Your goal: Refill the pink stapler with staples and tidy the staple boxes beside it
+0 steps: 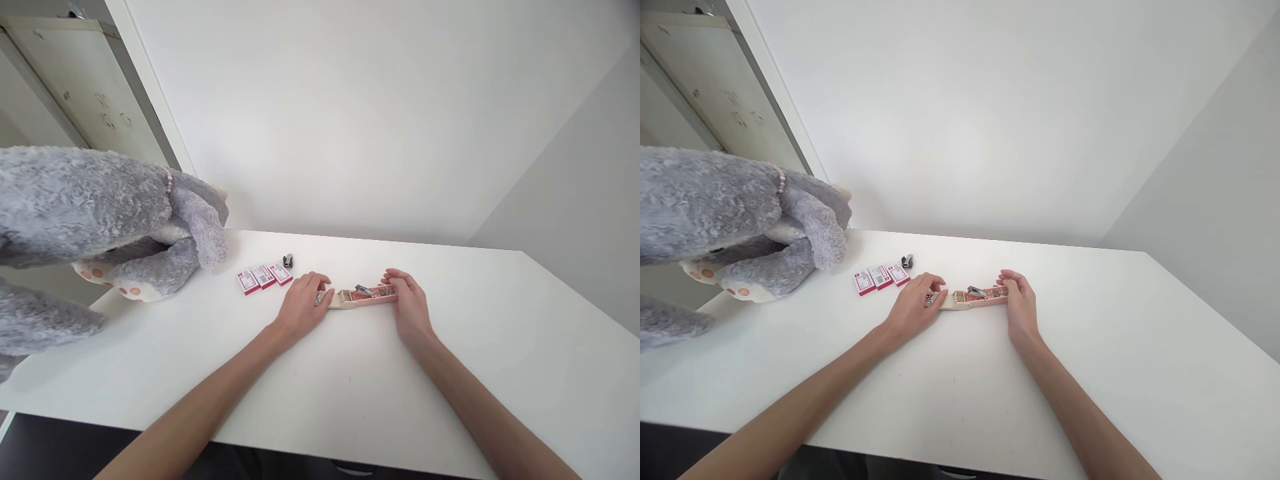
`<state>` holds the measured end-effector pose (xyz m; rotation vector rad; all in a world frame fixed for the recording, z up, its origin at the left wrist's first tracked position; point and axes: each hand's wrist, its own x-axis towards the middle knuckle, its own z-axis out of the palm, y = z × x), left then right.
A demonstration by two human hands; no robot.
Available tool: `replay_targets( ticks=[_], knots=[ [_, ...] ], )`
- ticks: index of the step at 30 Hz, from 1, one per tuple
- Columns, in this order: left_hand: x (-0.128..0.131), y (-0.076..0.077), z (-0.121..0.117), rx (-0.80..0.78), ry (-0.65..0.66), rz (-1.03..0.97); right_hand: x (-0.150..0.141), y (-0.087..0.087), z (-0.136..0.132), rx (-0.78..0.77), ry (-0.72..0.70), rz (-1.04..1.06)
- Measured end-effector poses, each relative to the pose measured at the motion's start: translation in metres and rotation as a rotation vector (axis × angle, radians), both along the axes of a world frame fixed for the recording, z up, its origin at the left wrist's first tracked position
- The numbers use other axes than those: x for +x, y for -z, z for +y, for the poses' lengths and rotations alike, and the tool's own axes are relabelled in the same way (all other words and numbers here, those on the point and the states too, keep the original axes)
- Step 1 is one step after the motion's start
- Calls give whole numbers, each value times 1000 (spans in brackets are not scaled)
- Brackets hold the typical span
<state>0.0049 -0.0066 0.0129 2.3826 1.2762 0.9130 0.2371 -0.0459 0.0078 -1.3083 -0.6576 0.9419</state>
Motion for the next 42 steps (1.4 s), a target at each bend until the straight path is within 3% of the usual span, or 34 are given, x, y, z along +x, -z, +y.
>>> replay_targets(
  ticks=[5,9,12,14,19,25,28,31,35,38,42],
  knots=[
    [1,-4,-2,-5,-21,-30,-2,-2,-4,-65,-17,-213],
    [2,-3,-3,-20,-12,-35,-3,-1,-6,-67,-37,-269],
    [-2,-4,3,57,-27,-68,-4,-2,-7,-70,-34,-286],
    [-9,-5,13,147,-92,-84,-4,-2,-7,-74,-29,-295],
    [-35,1,41,252,-423,26,-4,-1,-9,-78,-40,-331],
    [-47,21,46,286,-518,198,-7,-1,-10,-16,16,-425],
    [-47,21,44,272,-503,233,-10,-1,-12,71,51,-507],
    [-47,12,43,272,-486,210,-15,-1,-14,130,52,-552],
    [-43,-4,41,266,-488,-70,-21,-3,-19,208,44,-626],
    [-37,-11,36,268,-355,-323,-25,-5,-23,250,28,-670],
    [-28,-11,30,530,-38,-347,-26,-1,-24,311,-18,-691]
  ],
)
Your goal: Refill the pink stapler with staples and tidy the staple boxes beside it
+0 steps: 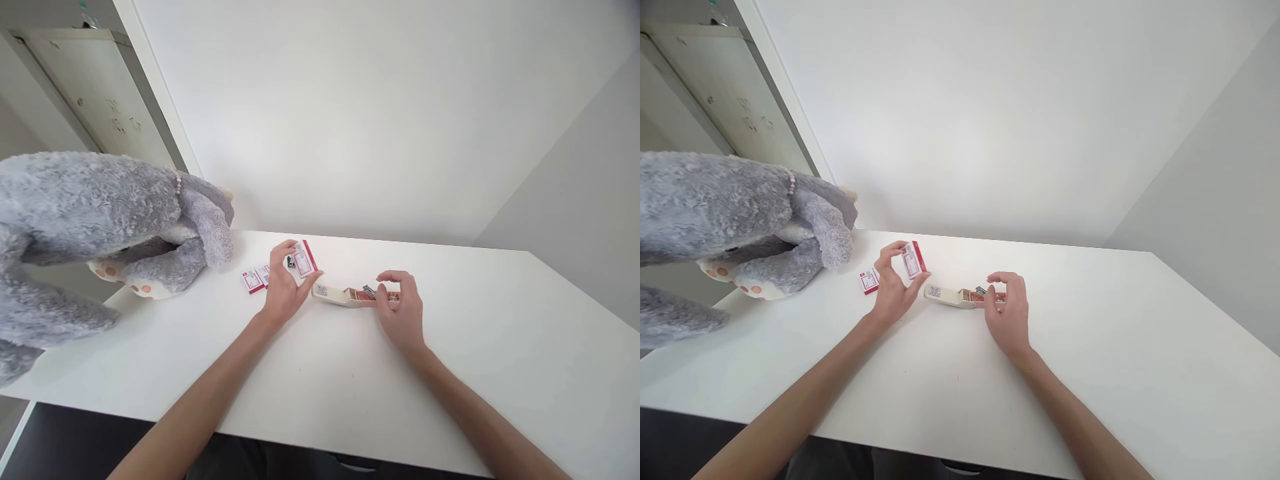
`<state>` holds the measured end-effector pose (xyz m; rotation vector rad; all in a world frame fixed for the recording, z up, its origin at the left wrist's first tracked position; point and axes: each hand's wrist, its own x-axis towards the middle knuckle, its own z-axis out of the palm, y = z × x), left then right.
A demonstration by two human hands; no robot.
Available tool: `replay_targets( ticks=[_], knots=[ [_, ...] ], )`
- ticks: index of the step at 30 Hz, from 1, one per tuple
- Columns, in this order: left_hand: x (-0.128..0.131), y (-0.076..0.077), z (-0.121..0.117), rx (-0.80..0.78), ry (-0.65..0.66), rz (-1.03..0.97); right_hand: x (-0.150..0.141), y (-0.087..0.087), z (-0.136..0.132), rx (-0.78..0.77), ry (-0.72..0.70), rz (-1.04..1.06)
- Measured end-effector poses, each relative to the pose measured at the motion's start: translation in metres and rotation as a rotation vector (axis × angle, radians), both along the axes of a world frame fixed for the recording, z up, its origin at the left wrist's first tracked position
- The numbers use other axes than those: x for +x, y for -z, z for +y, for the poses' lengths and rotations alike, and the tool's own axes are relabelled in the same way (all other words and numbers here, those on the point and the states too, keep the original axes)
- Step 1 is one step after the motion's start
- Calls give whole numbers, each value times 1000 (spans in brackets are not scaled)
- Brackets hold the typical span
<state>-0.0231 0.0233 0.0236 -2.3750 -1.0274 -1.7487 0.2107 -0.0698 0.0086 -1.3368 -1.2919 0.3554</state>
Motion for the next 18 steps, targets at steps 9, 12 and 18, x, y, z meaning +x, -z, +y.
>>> replay_targets(
  ticks=[9,12,18],
  knots=[
    [21,-2,-21,218,312,172,-7,-1,-8,164,-155,-250],
    [25,-3,-27,217,370,191,-11,-4,-12,96,-252,-208],
    [34,-2,-33,146,525,183,-12,-9,-10,-149,-548,128]
  ],
)
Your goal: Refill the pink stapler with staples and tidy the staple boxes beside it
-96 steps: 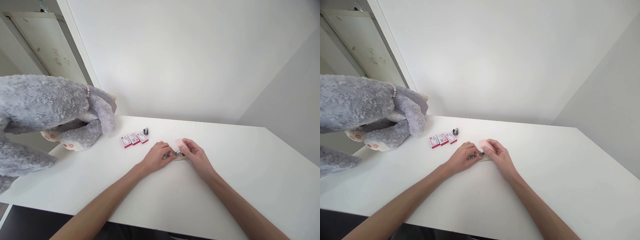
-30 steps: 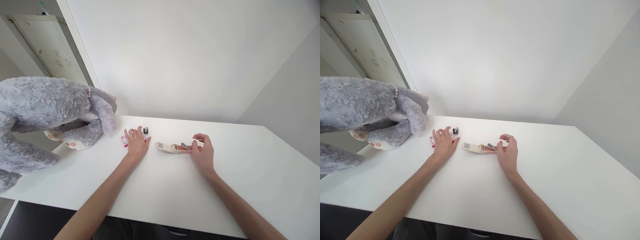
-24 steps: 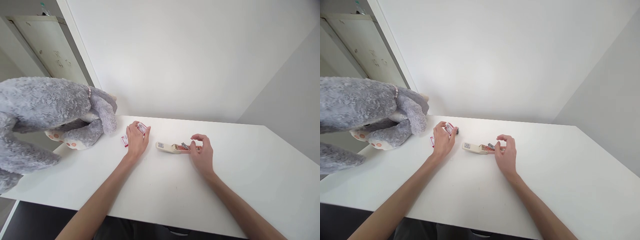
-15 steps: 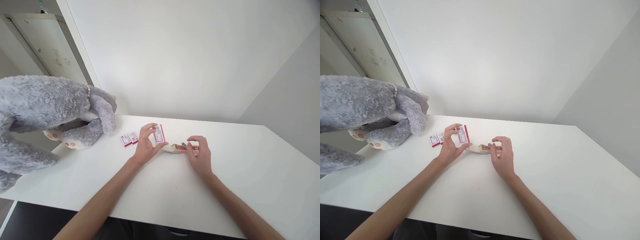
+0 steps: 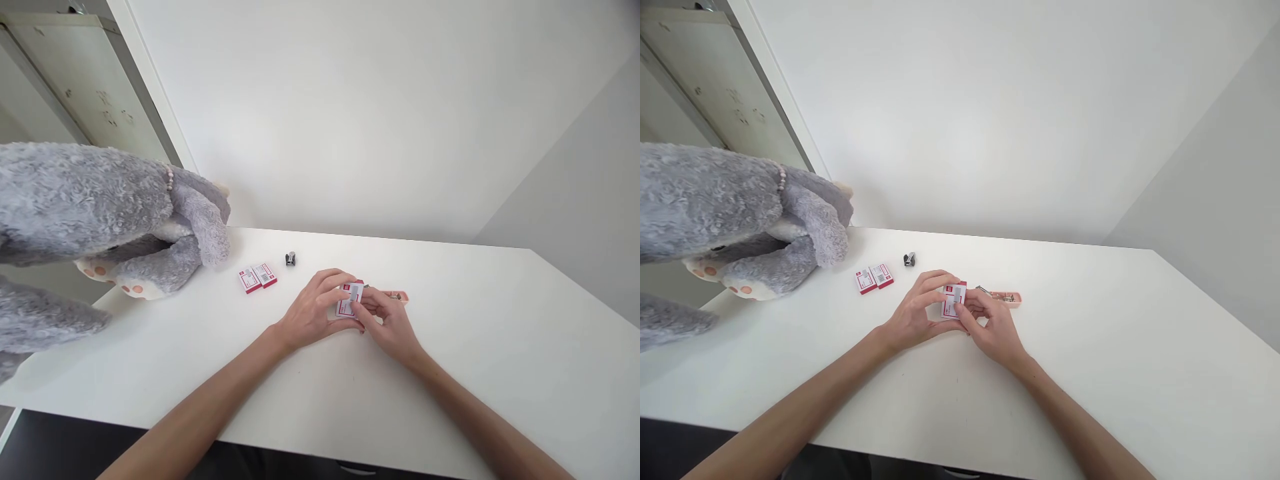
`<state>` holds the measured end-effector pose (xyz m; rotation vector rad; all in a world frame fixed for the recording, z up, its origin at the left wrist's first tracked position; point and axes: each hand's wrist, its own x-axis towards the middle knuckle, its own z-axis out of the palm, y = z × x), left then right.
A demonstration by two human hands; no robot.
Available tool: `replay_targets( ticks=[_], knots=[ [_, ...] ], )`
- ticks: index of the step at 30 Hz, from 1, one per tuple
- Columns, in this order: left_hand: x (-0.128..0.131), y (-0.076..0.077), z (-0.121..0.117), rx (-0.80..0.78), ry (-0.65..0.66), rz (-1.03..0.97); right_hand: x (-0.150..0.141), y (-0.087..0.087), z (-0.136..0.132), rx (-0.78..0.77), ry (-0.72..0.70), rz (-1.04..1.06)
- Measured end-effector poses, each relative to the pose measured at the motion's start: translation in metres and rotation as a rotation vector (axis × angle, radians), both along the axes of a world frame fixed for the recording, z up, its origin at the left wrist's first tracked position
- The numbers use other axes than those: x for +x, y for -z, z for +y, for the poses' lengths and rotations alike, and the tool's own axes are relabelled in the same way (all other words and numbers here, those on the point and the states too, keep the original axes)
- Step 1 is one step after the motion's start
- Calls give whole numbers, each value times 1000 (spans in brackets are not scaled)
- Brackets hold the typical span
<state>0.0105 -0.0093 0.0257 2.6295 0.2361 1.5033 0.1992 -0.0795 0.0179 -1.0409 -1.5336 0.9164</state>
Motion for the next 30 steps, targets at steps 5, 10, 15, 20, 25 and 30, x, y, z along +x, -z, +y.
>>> replay_targets(
  ticks=[5,10,15,20,25,30],
  knots=[
    [3,3,-6,-197,103,-50,7,-5,5,-228,-220,228],
    [3,0,-17,-480,47,-102,12,-3,6,-293,-342,361],
    [2,-14,-24,-709,-21,-50,13,-1,8,-317,-397,370],
    [2,-20,-25,-765,14,-93,14,-1,9,-342,-422,368],
    [3,-17,-24,-760,6,-120,13,-2,8,-382,-435,351],
    [3,-17,-23,-804,-11,-152,14,0,9,-388,-444,335]
  ],
)
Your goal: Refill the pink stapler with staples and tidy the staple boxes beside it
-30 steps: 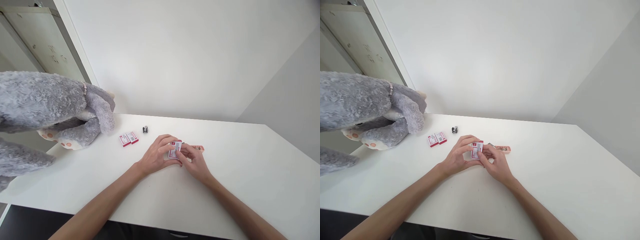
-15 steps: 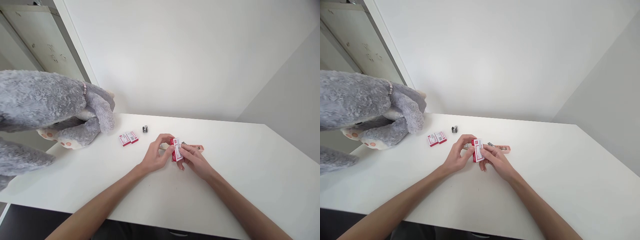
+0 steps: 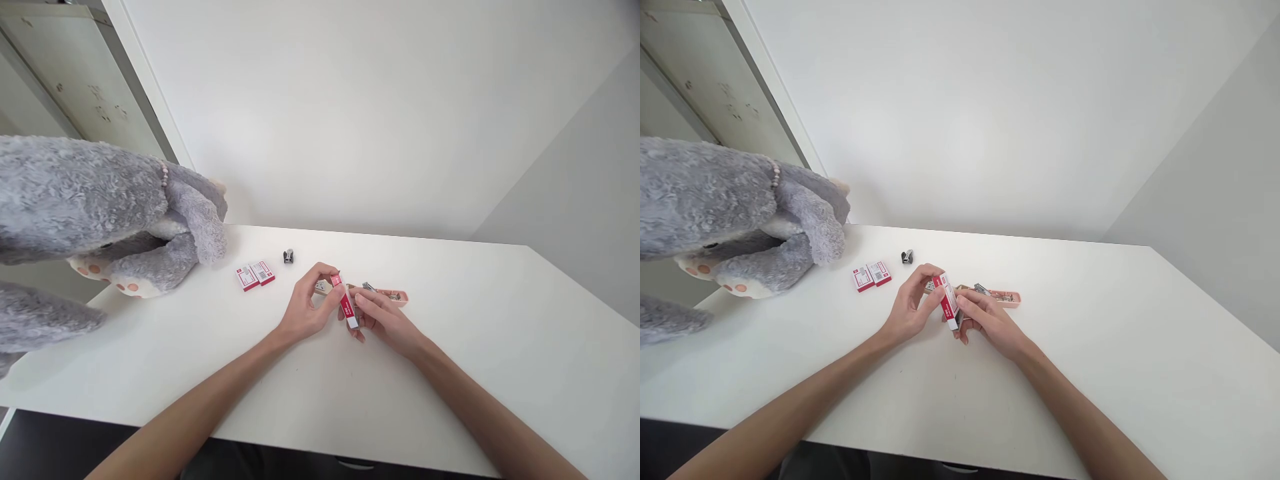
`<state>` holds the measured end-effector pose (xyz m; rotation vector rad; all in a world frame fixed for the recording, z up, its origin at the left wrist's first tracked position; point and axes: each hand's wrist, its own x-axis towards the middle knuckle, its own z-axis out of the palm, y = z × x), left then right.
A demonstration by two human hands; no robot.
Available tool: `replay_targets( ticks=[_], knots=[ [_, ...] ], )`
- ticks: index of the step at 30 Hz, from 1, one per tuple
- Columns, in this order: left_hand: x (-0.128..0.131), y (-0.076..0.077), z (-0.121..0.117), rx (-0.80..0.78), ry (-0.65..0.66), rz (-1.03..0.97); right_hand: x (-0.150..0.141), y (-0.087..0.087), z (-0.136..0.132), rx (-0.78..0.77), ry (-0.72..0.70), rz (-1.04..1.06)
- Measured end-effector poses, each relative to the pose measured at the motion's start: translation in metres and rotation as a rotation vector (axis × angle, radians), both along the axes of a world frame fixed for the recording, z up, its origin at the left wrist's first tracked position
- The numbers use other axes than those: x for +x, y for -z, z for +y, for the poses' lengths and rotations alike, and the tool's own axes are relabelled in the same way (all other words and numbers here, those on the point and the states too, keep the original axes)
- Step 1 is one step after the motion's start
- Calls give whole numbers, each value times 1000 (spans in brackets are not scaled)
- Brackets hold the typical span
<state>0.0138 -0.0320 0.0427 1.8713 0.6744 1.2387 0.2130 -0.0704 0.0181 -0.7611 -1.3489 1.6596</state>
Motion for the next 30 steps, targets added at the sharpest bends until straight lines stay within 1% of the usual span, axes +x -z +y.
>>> replay_targets(
  ticks=[4,7,11,14,18,23,28,30],
  knots=[
    [0,0,1,-15,-12,-34,1,-1,-1,-11,7,-10],
    [-1,0,0,-37,30,-66,1,-5,-2,-13,25,-13],
    [-2,-2,1,-154,107,-127,1,-8,-3,-17,33,5],
    [-4,1,4,-235,115,-212,0,-8,-3,21,29,3],
    [-5,6,10,-278,75,-283,-2,-5,-5,111,78,-34],
    [-4,5,9,-274,50,-265,-7,-4,-9,229,264,-252],
    [-3,0,4,-240,11,-211,-8,-3,-9,515,374,-409],
    [-2,-1,3,-223,-5,-194,-8,-2,-9,580,406,-466]
  ],
)
